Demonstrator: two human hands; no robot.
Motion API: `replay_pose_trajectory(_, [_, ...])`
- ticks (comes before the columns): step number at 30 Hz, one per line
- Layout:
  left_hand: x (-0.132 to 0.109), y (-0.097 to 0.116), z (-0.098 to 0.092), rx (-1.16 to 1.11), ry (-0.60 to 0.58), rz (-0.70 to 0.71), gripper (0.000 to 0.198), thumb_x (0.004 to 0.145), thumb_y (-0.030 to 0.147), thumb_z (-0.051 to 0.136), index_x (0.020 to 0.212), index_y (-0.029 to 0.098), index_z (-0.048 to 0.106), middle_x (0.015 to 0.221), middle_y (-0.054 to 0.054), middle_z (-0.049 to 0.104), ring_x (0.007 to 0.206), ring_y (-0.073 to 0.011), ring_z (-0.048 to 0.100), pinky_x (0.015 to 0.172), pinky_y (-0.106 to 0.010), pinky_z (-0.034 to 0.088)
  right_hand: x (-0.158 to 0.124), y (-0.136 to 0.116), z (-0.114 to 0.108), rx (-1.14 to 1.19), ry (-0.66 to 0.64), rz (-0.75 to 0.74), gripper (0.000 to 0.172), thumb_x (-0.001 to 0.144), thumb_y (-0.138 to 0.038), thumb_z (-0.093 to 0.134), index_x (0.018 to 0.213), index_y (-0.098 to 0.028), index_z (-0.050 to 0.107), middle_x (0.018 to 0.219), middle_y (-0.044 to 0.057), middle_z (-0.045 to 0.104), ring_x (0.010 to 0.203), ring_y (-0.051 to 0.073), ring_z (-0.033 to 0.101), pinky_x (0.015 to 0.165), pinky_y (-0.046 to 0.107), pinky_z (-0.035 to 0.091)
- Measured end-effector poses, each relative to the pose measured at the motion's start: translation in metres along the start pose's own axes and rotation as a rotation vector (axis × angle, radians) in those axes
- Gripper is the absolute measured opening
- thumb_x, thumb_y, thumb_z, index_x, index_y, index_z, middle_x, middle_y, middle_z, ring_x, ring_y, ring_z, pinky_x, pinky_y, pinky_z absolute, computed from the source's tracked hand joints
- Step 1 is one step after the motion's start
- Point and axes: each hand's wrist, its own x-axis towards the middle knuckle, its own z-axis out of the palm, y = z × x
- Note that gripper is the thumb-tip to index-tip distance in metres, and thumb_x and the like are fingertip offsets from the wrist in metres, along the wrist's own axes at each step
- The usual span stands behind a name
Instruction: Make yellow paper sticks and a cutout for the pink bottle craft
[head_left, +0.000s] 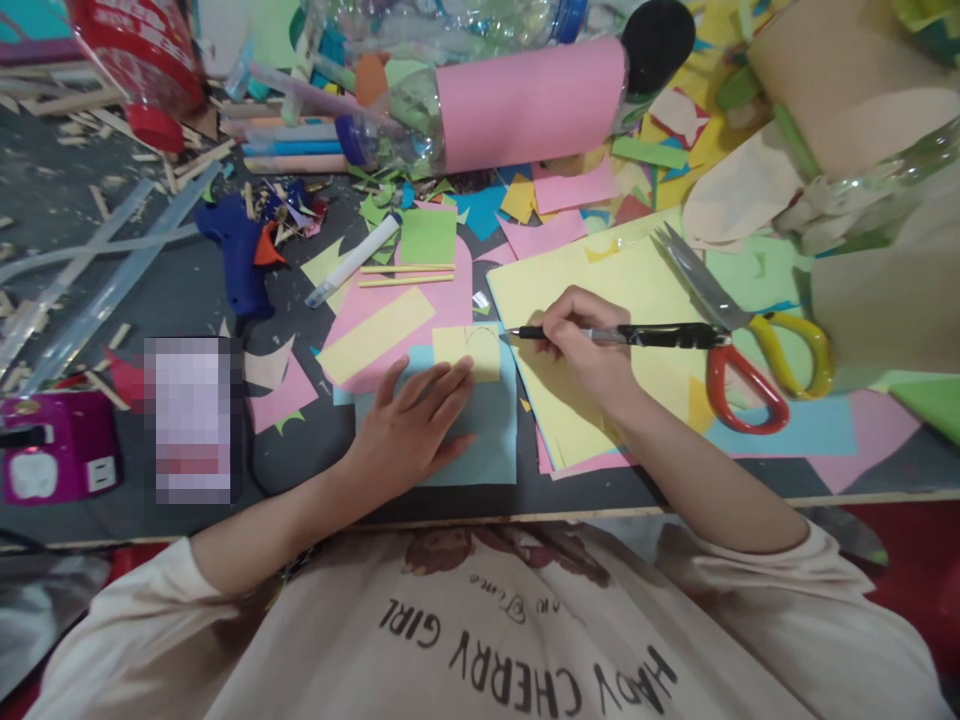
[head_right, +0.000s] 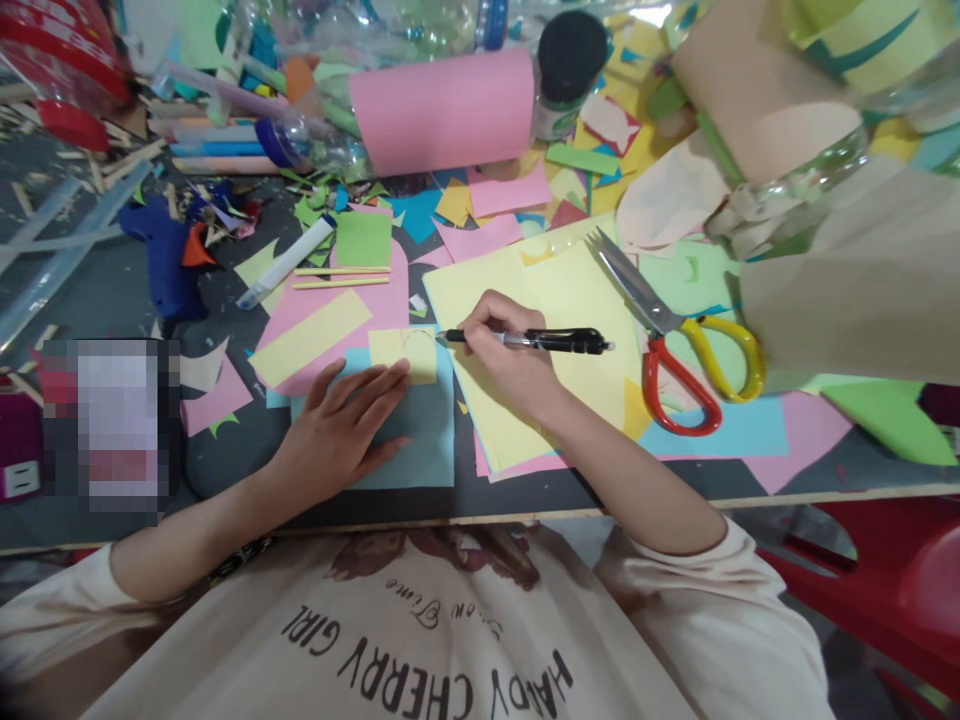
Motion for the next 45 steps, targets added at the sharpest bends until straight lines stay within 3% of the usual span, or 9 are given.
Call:
replay_pose_trajectory(6, [-0.001,0.001,0.000,0.045,-0.017,0.014,0.046,0.099,0.041,0.038,0.128,0.011,0.058,0.138,-0.009,0.060,0.120,-0.0256,0.059,0.106,-0.043,0.039,-0.014,-0.030,-0.011,-0.002,0.099,-0.113,0.017,0.084,-0.017,0.058,0.069,-0.024,0.060,0.060,-0.003,0.062,0.052,0.012,0.058,0.050,0.027,0.043])
replay_pose_trajectory(9, [-0.001,0.001,0.000,0.025,-0.012,0.016,0.047,0.099,0.041,0.040,0.129,0.010,0.058,0.138,-0.009,0.059,0.120,-0.0256,0.059,0.107,-0.043,0.039,-0.015,-0.038,-0.005,-0.031,-0.020,-0.094,0.010,0.084,-0.022,0.062,0.074,-0.022,0.061,0.066,-0.002,0.064,0.056,0.011,0.058,0.051,0.025,0.042])
replay_pose_trajectory(11, [-0.001,0.001,0.000,0.022,-0.022,0.008,0.047,0.098,0.040,0.042,0.130,0.010,0.057,0.139,-0.009,0.059,0.120,-0.0259,0.059,0.107,-0.044,0.040,-0.010,-0.033,0.006,-0.040,-0.178,-0.023,0.012,0.083,-0.028,0.061,0.073,-0.020,0.059,0.062,-0.002,0.059,0.052,0.010,0.052,0.049,0.024,0.039])
replay_pose_trajectory(14, [-0.001,0.001,0.000,0.013,-0.063,-0.011,0.047,0.098,0.038,0.043,0.134,0.011,0.055,0.139,-0.010,0.059,0.122,-0.0260,0.058,0.108,-0.044,0.040,-0.001,-0.018,0.022,-0.061,-0.251,-0.005,0.019,0.079,-0.027,0.055,0.062,-0.020,0.051,0.055,-0.004,0.051,0.050,0.008,0.045,0.048,0.023,0.034])
replay_pose_trajectory(18, [-0.001,0.001,-0.001,-0.007,-0.084,-0.013,0.049,0.097,0.038,0.043,0.137,0.010,0.052,0.140,-0.010,0.058,0.124,-0.0256,0.057,0.110,-0.043,0.041,0.001,-0.007,0.029,-0.109,-0.217,-0.035,0.020,0.075,-0.026,0.052,0.058,-0.020,0.046,0.051,-0.005,0.047,0.047,0.006,0.040,0.046,0.022,0.030])
replay_pose_trajectory(25, [-0.001,0.001,-0.001,-0.020,-0.071,-0.007,0.048,0.098,0.038,0.043,0.136,0.010,0.053,0.140,-0.010,0.058,0.124,-0.0254,0.057,0.111,-0.045,0.041,-0.002,-0.009,0.026,-0.132,-0.206,-0.044,0.020,0.076,-0.026,0.051,0.057,-0.020,0.046,0.049,-0.006,0.045,0.044,0.005,0.036,0.043,0.021,0.028])
replay_pose_trajectory(45, [0.001,0.002,-0.002,0.016,-0.015,-0.002,0.044,0.097,0.035,0.044,0.130,0.010,0.057,0.137,-0.008,0.061,0.118,-0.0248,0.061,0.107,-0.044,0.044,-0.002,-0.005,0.028,-0.136,-0.187,-0.040,0.020,0.078,-0.024,0.053,0.059,-0.021,0.047,0.051,-0.005,0.045,0.048,0.007,0.040,0.047,0.022,0.032])
